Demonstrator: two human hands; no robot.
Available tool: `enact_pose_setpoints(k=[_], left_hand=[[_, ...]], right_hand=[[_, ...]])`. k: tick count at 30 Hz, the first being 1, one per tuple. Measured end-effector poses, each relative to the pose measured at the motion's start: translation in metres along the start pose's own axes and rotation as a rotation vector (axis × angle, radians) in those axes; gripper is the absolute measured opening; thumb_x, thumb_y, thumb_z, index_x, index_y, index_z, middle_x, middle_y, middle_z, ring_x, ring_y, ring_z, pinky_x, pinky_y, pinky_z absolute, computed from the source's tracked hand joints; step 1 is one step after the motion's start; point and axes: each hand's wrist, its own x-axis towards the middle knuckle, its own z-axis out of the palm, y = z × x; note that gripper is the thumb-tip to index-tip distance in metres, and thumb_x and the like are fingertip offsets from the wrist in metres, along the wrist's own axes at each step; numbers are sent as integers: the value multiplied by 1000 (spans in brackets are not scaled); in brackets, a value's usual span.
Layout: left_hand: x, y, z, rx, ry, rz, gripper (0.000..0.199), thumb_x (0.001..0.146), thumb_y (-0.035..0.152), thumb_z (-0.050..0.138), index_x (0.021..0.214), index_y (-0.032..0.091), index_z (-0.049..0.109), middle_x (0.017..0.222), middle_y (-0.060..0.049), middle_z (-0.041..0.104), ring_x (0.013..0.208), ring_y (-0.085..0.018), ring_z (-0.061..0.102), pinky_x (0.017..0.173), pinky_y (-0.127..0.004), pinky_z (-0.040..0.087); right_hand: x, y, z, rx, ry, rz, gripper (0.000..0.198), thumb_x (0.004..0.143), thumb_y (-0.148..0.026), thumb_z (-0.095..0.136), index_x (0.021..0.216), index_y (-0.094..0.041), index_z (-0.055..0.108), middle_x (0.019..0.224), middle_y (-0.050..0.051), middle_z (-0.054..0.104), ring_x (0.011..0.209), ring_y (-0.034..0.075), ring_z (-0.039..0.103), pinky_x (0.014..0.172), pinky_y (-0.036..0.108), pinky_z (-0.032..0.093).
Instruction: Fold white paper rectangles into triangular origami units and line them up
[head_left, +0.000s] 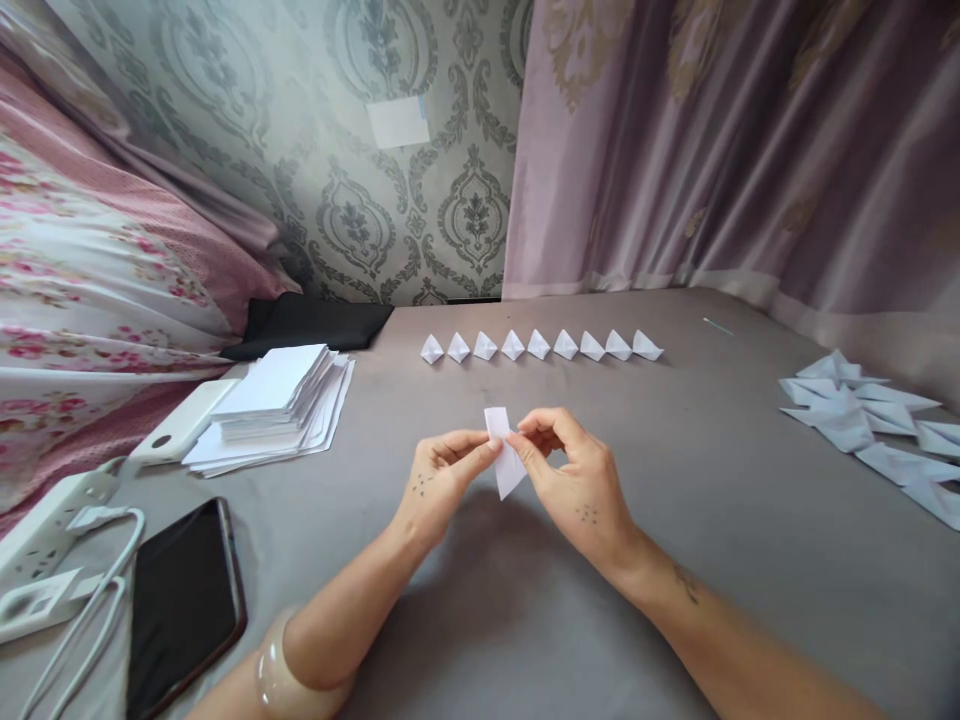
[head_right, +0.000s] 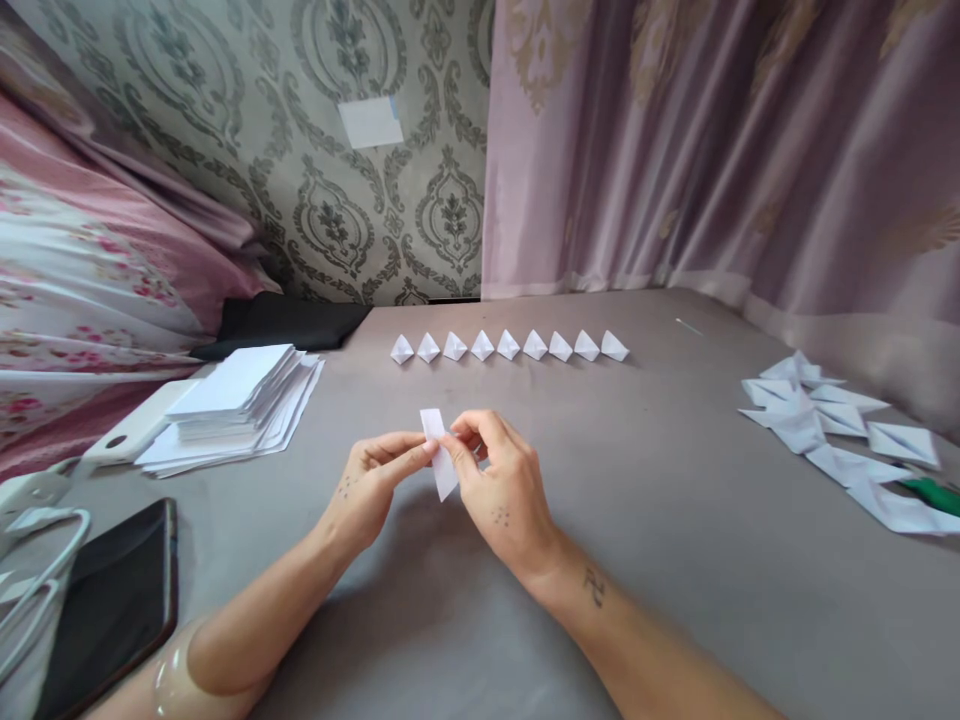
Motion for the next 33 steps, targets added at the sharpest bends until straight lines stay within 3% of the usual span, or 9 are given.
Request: enact_pose_setpoints(k=[4,8,14,21,28,33], left_hand=[[1,-1,4,-129,25,43,22,76,29,71,95,18,74,89,-5,73,86,-18,64,82,-30,49],[2,-1,6,-254,49,40,18,76,28,71,91,18,73,89,-5,73,86,-18,64,85,-33,51],[0,-1,4,-242,46,8,23,78,33,69,90,14,73,83,-7,73,80,-19,68,79,-33,53],[-1,-2,6,-159,84,27,27,80,34,67,97,15,72,87,-8,74,79,-19,68,76,-31,54],[2,-5,7,-141,67,60,27,76,30,71,100,18,72,97,-7,73,88,-18,66,81,-28,52],[0,-5,6,-98,54,81,26,76,29,71,101,20,72,97,-6,73,88,-18,65,80,-27,52]], right_hand=[[-1,2,-1,-79,-16,-148,11,91,-23,50,85,-24,59,80,1,61,74,14,57,71,27,46],[-5,3,-1,-215,-14,-285,19,92,-19,47,99,-25,64,86,4,62,80,15,58,74,28,46],[-8,11,2,-346,23,-482,36,91,-10,46,122,-22,59,85,5,60,76,14,54,68,26,47],[-7,9,4,-444,-6,-477,33,91,-10,48,122,-12,60,84,8,59,78,16,53,70,29,48],[-6,4,5,-451,9,-464,34,90,-9,47,121,-12,60,82,8,61,75,16,54,70,29,49],[-7,4,8,-374,34,-370,26,90,-14,50,112,-13,64,83,7,61,76,16,57,71,29,49]])
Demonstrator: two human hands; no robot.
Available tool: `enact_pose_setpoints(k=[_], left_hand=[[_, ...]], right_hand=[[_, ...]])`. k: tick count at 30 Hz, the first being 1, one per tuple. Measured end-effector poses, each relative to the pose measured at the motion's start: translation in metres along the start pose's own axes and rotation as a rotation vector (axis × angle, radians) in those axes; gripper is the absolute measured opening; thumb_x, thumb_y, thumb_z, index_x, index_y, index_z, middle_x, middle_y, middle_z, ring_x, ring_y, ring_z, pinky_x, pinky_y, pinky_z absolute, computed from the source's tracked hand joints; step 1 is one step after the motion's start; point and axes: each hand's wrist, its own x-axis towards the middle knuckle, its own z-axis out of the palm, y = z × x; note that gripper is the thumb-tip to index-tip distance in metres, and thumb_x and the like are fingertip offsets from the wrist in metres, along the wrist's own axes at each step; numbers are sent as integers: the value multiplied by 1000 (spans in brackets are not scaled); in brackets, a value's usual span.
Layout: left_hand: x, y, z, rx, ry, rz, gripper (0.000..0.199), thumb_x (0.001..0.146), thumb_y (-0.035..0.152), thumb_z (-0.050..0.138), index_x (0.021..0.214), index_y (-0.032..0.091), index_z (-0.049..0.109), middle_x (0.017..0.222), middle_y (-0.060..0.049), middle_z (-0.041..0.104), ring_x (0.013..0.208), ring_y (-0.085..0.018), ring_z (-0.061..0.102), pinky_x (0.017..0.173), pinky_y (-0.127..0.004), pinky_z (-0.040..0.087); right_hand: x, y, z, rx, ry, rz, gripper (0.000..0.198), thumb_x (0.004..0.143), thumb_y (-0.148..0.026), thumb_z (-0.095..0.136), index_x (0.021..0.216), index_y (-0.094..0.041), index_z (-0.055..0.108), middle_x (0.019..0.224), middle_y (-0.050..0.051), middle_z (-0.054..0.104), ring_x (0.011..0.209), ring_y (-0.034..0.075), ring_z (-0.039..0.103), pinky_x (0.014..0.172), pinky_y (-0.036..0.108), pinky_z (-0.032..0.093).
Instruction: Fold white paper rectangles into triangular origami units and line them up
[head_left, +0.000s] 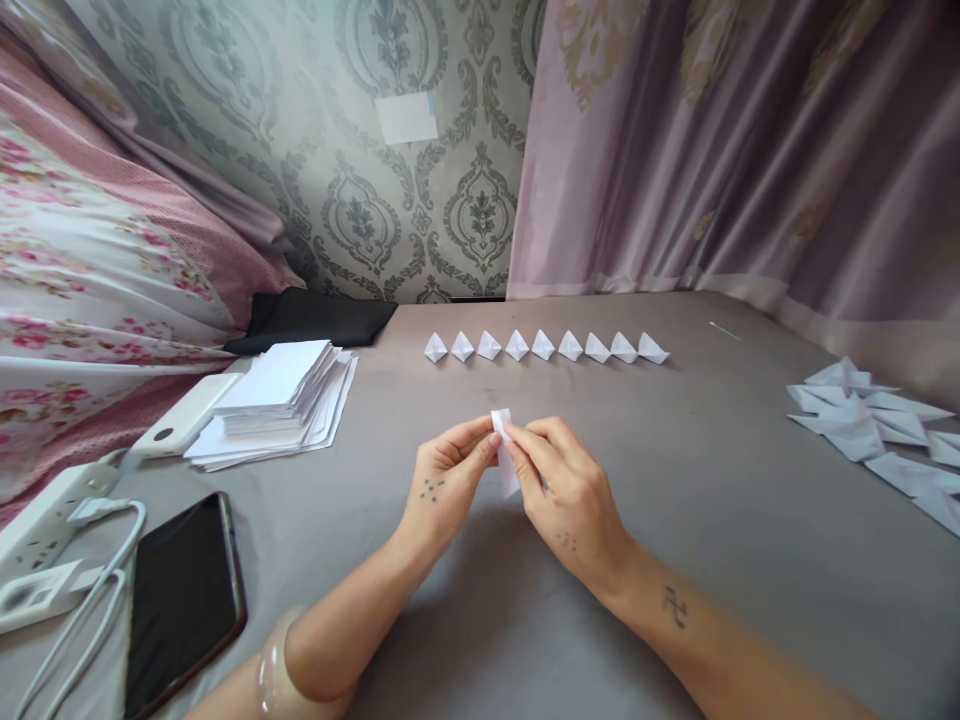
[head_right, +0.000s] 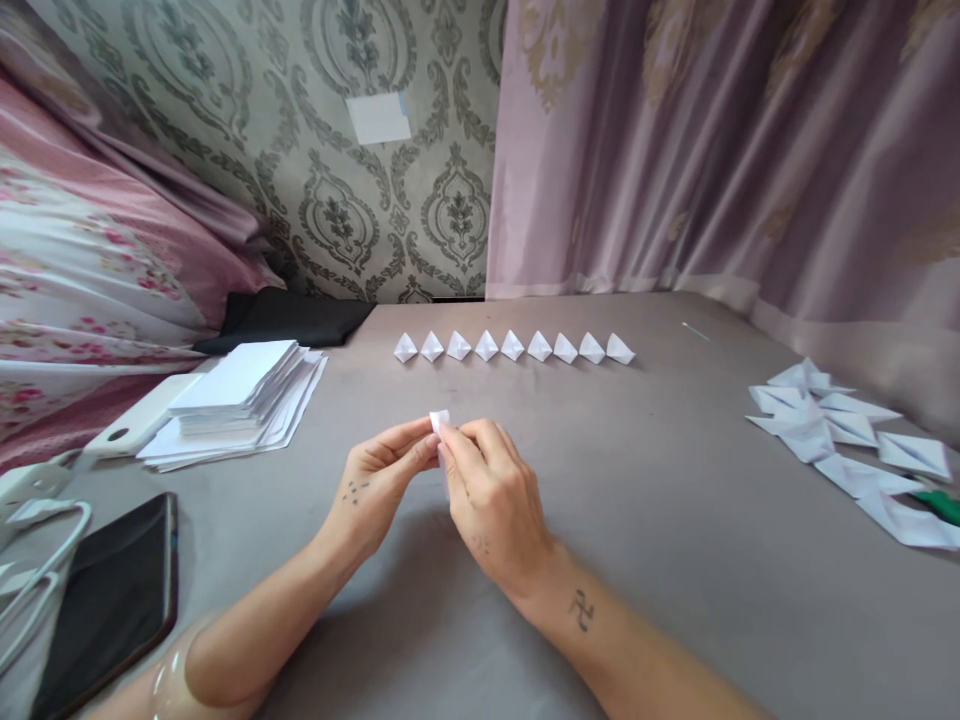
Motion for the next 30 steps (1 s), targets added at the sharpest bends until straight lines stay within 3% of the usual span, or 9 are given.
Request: enact_pose_setpoints(k=[9,12,16,20,23,27,30], left_hand=[[-4,0,2,79,-52,51,26,79,27,68,105,22,72,97,-4,74,87,-15,65,80,-24,50],[-4,2,2,94,-62,60,26,80,27,67,106,22,71,97,-4,74,87,-15,65,82,-26,50],[-4,2,4,93,-61,71,25,80,25,67,104,20,72,97,-4,73,89,-17,65,85,-28,49],[-4,4,3,45,-44,45,24,77,24,68,100,18,72,95,-6,73,87,-18,65,81,-29,50],[-2,11,-2,-31,-101,-25,27,78,22,66,105,18,69,99,-7,72,92,-20,65,78,-30,51],[4,19,-11,-155,-257,-139,24,80,24,65,103,19,69,101,-8,71,98,-22,63,86,-36,49],[7,20,-15,-192,-278,-183,18,78,27,68,95,19,70,95,-6,71,91,-19,64,85,-35,48]], right_hand=[[4,-3,0,171,25,200,10,88,-16,54,87,-19,64,84,3,62,77,14,60,70,26,48],[5,-3,-1,226,23,242,10,87,-16,55,88,-20,64,85,2,63,76,13,60,70,25,48],[4,-3,0,235,29,237,15,88,-16,54,97,-20,66,88,3,66,80,14,61,73,26,48],[2,-5,1,200,61,176,16,87,-14,54,93,-19,68,84,4,66,78,14,61,72,27,49],[5,-7,-1,255,63,175,15,86,-16,54,90,-19,69,84,4,66,76,14,61,71,27,49],[13,-7,-10,534,-77,375,11,84,-23,58,85,-21,69,82,2,67,72,13,62,68,26,51],[17,-5,-16,700,-193,538,12,81,-30,61,84,-21,69,78,1,68,69,14,62,65,27,52]])
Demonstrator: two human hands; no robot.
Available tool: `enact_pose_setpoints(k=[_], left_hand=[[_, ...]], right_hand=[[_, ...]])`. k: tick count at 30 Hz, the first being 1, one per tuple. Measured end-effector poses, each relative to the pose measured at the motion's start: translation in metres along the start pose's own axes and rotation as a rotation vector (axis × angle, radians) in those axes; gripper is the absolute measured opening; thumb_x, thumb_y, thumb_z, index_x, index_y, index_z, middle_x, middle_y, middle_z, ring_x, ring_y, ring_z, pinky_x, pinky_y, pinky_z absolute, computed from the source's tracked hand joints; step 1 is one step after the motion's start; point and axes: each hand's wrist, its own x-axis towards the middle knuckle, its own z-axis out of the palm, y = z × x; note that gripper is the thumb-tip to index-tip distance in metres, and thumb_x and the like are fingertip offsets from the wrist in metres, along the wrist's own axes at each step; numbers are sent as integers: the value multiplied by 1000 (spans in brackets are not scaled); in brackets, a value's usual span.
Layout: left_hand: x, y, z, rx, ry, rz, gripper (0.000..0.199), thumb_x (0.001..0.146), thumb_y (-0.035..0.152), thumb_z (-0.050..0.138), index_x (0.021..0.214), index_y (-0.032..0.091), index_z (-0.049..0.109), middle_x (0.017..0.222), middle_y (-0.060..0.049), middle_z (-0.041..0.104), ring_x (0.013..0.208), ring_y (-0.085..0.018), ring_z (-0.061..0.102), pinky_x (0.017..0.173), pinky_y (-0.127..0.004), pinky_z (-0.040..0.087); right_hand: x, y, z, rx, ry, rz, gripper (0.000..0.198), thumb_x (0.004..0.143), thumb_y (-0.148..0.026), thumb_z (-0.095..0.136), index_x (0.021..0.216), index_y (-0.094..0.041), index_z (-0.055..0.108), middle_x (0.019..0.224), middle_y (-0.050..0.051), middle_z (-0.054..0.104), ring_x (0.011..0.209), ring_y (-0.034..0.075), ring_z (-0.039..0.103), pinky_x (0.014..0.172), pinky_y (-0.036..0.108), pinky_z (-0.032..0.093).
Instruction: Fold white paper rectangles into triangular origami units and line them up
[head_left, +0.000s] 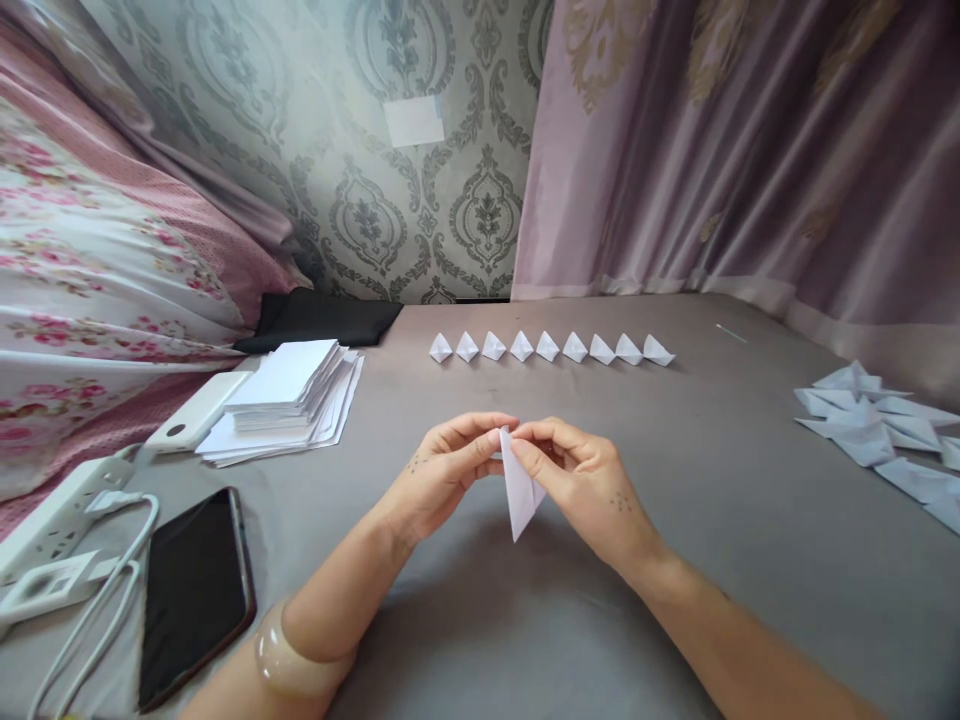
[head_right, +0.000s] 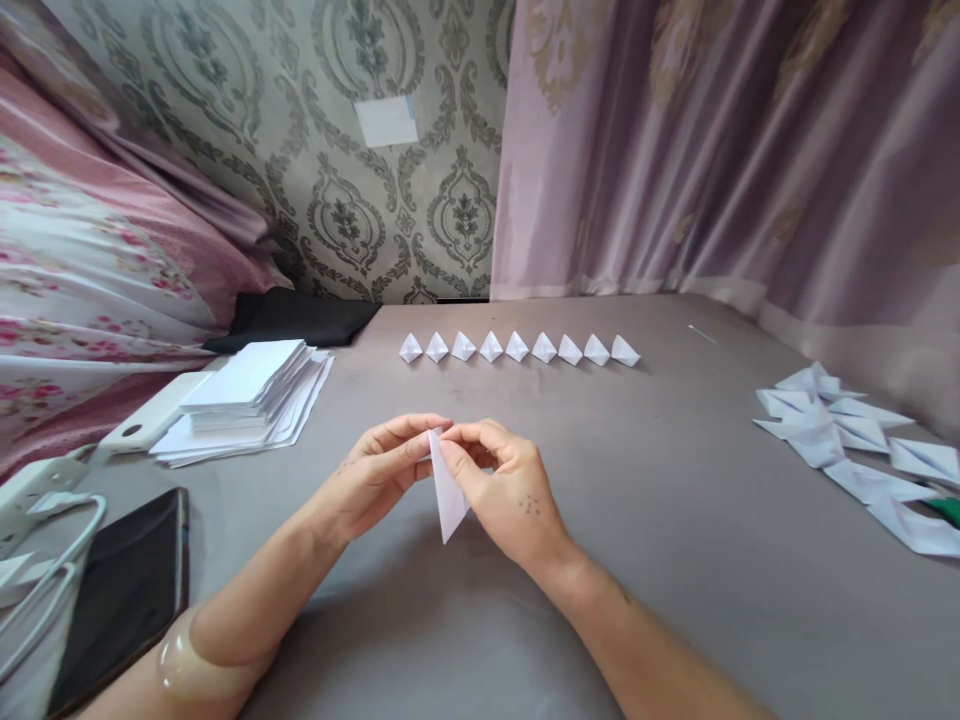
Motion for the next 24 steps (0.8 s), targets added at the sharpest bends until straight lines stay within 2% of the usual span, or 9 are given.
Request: enact_pose_setpoints(k=[5,11,15,18,22,24], left_hand=[[2,0,-1,-21,4,-18,11,75,26,72,80,17,68,79,-2,67,75,-13,61,74,-27,47],[-1,2,0,36,-26,-10,14,77,29,71,82,17,67,75,-2,65,70,-11,58,73,-26,44],[-1,2,0,87,2,13,13,78,28,70,81,16,67,75,-2,64,71,-11,57,71,-25,43],[-1,1,4,112,90,60,14,75,27,73,83,16,67,75,-2,64,69,-11,57,69,-24,44],[-3,-4,12,150,189,141,19,74,26,73,90,18,69,87,-3,70,81,-14,63,75,-26,47],[-4,-7,15,167,183,145,19,74,27,73,90,18,71,88,-5,72,86,-17,65,82,-29,49]], right_hand=[[1,-1,-5,144,-83,130,16,80,-35,61,82,-21,69,75,1,67,69,15,61,62,27,51],[5,-3,-14,306,-307,258,19,84,-36,57,82,-20,67,81,3,67,77,16,62,68,30,50],[5,-4,-15,268,-341,240,18,85,-34,56,86,-20,67,86,4,68,82,16,62,72,30,50],[3,-3,-10,135,-214,137,17,86,-33,55,85,-20,65,81,2,66,76,15,62,70,29,51],[-2,1,-1,-170,149,-197,11,86,-26,54,81,-20,62,79,2,61,73,14,59,70,28,50],[-4,3,3,-275,229,-328,12,87,-22,51,82,-21,62,82,3,61,75,14,59,70,28,51]])
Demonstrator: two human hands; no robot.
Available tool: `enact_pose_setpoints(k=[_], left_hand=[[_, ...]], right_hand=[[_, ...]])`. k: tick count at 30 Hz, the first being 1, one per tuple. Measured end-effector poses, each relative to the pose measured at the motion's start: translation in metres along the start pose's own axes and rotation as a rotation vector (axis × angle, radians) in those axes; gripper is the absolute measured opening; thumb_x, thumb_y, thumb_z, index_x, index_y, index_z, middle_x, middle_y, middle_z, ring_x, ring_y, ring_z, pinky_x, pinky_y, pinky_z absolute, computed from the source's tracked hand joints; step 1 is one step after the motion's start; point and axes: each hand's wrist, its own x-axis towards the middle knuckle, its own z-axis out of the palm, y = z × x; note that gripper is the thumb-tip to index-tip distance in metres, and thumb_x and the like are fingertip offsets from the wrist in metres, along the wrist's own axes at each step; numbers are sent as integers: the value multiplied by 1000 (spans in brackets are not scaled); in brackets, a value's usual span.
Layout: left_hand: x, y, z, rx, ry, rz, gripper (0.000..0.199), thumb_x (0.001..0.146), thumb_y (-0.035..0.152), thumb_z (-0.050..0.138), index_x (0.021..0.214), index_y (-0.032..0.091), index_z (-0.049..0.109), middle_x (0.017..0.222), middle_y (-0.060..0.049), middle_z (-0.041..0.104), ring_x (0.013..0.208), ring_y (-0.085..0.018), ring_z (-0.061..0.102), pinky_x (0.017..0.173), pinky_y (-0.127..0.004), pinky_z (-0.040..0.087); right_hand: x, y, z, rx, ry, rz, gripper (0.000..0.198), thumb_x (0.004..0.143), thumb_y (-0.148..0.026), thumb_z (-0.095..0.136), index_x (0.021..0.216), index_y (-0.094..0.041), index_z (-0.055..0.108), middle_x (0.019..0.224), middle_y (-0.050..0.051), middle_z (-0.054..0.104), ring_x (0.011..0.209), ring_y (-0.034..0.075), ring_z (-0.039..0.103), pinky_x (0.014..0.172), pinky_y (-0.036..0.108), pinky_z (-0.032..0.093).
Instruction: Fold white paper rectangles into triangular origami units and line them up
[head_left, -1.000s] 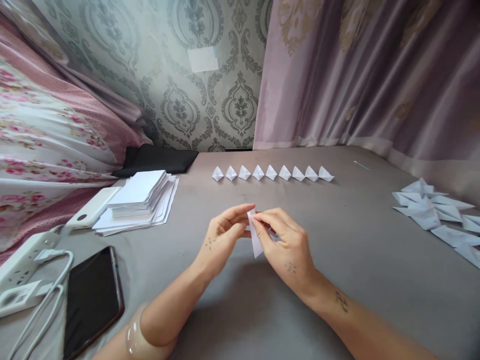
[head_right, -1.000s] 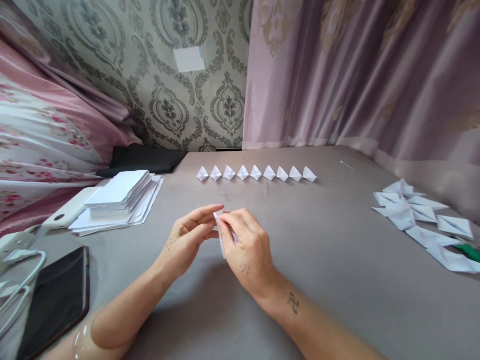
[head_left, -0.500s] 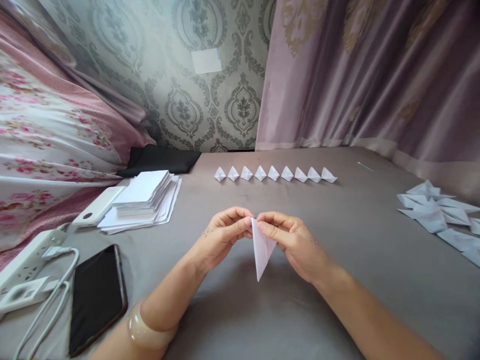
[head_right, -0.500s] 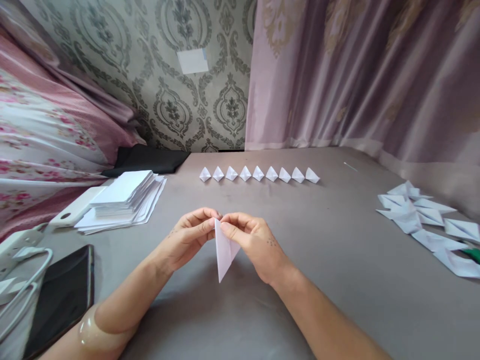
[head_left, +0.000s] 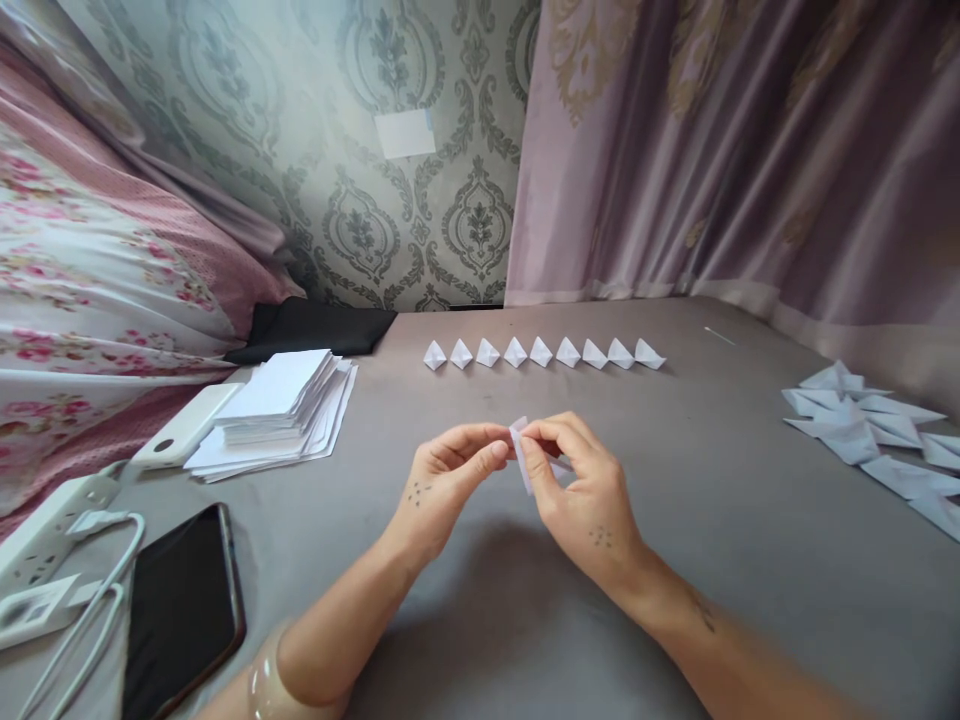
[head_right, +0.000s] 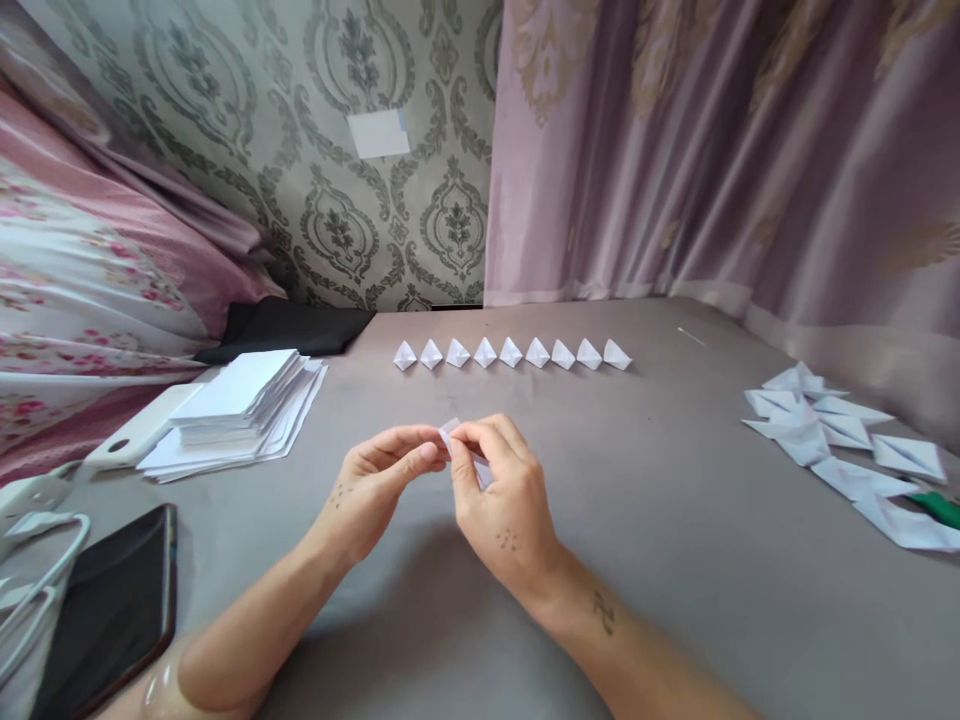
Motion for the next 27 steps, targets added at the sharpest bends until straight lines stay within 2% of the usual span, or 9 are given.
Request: enact_pose_setpoints(k=[2,5,12,21,27], left_hand=[[-2,-3,2,-1,16,2,21,72,27,74,91,18,73,89,-6,74,88,-19,66,85,-33,50],[-2,-5,3,9,62,19,20,71,26,76,89,19,75,89,-5,75,87,-21,67,85,-33,52],[-3,-1,4,61,85,94,12,70,24,75,83,21,76,86,-3,75,84,-20,69,83,-33,55],[-5,1,6,98,84,89,15,69,27,76,82,21,76,81,-3,75,80,-21,70,82,-34,56],[-5,0,7,113,46,112,12,71,27,75,82,22,77,79,-2,75,78,-20,70,81,-32,56]], right_hand=[[-3,0,3,-59,22,-69,14,88,-18,49,86,-21,62,84,4,61,79,15,60,72,28,51],[-6,0,5,-97,15,-101,13,88,-16,51,90,-21,63,88,4,62,84,15,61,75,29,52],[-5,-2,5,-43,-22,-58,13,87,-15,54,89,-21,64,83,3,62,76,13,60,68,27,52],[-8,-1,6,-126,16,-68,17,87,-15,51,95,-23,64,86,3,64,80,16,62,71,29,52],[-5,-2,5,-120,1,-49,11,87,-17,53,85,-22,62,81,3,61,76,15,59,69,28,50]])
